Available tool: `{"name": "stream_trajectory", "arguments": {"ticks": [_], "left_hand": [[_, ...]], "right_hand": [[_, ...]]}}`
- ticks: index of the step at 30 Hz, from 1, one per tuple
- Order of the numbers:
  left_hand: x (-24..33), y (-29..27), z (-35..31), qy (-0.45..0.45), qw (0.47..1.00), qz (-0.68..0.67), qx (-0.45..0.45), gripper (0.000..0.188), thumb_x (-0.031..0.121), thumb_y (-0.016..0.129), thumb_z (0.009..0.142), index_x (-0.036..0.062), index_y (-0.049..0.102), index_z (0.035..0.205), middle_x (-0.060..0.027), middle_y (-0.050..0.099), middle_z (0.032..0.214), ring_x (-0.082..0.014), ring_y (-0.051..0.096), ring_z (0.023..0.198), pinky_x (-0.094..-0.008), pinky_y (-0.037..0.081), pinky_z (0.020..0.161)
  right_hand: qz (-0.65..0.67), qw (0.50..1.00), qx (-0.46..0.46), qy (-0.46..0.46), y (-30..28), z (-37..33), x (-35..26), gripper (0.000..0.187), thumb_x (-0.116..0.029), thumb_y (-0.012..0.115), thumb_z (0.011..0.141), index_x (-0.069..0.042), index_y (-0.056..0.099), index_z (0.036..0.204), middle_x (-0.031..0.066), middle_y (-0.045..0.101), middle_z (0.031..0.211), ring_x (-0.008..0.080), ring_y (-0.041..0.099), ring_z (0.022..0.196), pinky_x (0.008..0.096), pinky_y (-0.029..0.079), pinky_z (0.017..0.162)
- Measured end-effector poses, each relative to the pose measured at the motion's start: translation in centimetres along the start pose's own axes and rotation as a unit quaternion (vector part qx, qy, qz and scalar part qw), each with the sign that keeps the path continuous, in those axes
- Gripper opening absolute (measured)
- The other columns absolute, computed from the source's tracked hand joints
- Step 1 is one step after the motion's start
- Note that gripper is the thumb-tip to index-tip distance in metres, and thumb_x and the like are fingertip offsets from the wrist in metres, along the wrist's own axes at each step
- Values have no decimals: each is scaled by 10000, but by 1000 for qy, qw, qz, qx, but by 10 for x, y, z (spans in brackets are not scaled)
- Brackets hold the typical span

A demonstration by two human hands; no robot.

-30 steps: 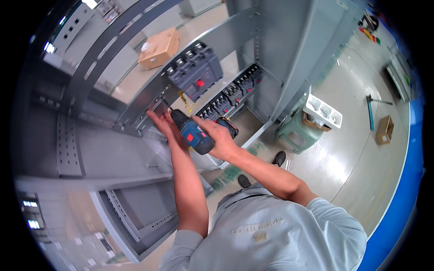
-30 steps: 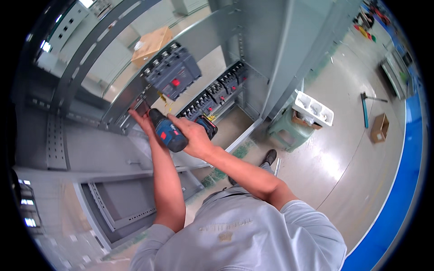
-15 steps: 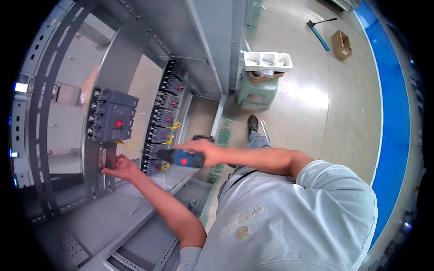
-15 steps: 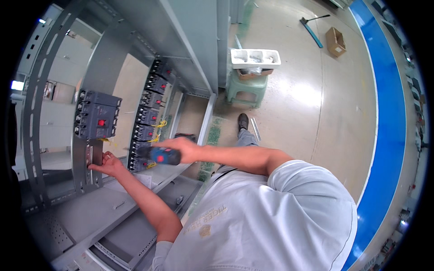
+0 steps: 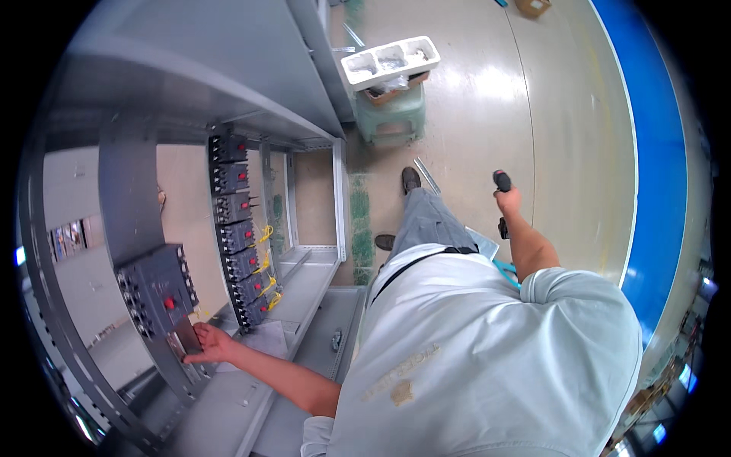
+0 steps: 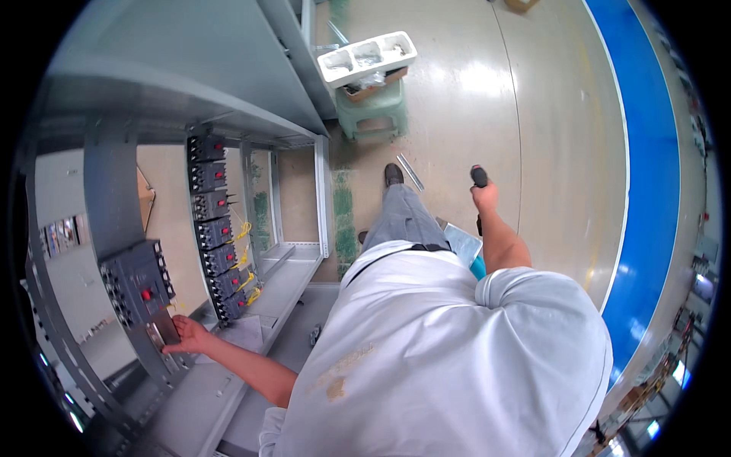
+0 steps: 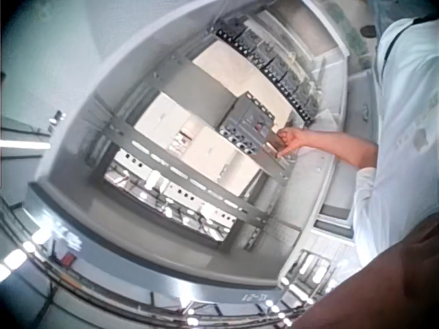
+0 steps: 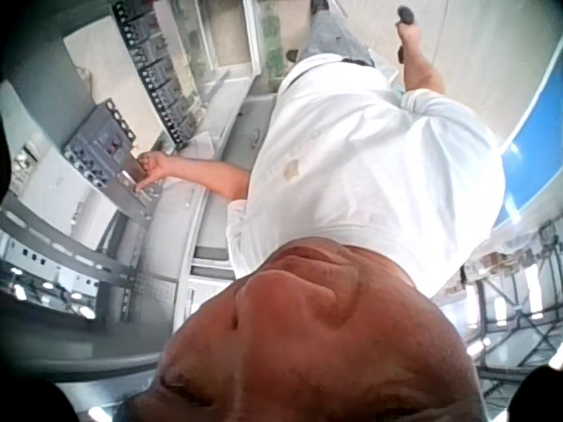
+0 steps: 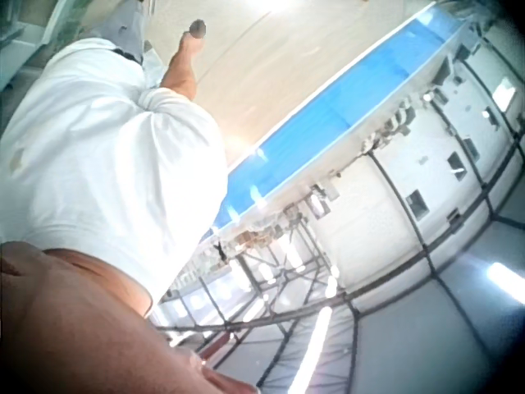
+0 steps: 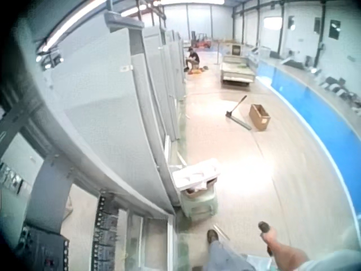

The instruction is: The person uses a cordless drill to fasten metal rails and components inside an open electrical cabinet. They repeatedly retrieve screws from a white tray, position the rails, and drive screws to secure them in place.

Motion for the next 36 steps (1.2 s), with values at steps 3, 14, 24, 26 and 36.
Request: {"name": "stream_trajectory", "arguments": {"ticks": [3, 14, 24, 26, 36], "left_hand": [[-15, 26, -47, 11, 991, 72, 111, 923, 679, 715, 825, -18, 463, 1373, -171, 450, 1508, -315, 489, 1346, -432, 444, 1099], [-319, 13, -268, -360, 720, 572, -158, 186, 210, 693, 965, 67, 602, 886, -29, 622, 759, -111, 581, 629, -258, 479, 557], [-544, -30, -384, -377, 384, 629, -562, 258, 196, 806, 839, 6, 666, 944, -69, 668, 749, -165, 636, 678, -329, 522, 666], [-577, -40, -397, -351, 331, 645, -593, 261, 202, 806, 816, 27, 665, 950, -91, 668, 757, -237, 652, 700, -363, 530, 692], [-843, -182, -554, -114, 162, 493, -847, 346, 119, 764, 788, 69, 620, 1098, -143, 650, 1122, -349, 608, 1076, -451, 502, 905]], "right_hand": [[-8, 995, 22, 99, -5, -4, 27, 321, -175, 741, 688, -48, 730, 982, 175, 744, 873, 356, 724, 845, 440, 556, 769], [88, 994, -66, -13, 45, -30, -51, 304, -155, 801, 691, -51, 730, 968, 111, 746, 846, 230, 725, 774, 372, 572, 735], [241, 966, -51, 73, 61, -77, -53, 243, -114, 793, 779, -15, 705, 983, 77, 720, 860, 159, 681, 799, 339, 537, 748], [347, 925, -48, 145, 79, -76, -40, 203, -80, 772, 792, -6, 702, 968, 51, 709, 854, 136, 662, 778, 314, 527, 713], [522, 766, -31, 373, 242, -57, 100, 191, 3, 712, 840, 8, 673, 1027, 63, 683, 911, 147, 625, 724, 290, 501, 684]]}}
Point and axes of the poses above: each hand's wrist, its own z-axis towards the middle knuckle, its own y-axis out of the palm, x = y × z, the point moved 6 cm from there along z, towards the middle knuckle
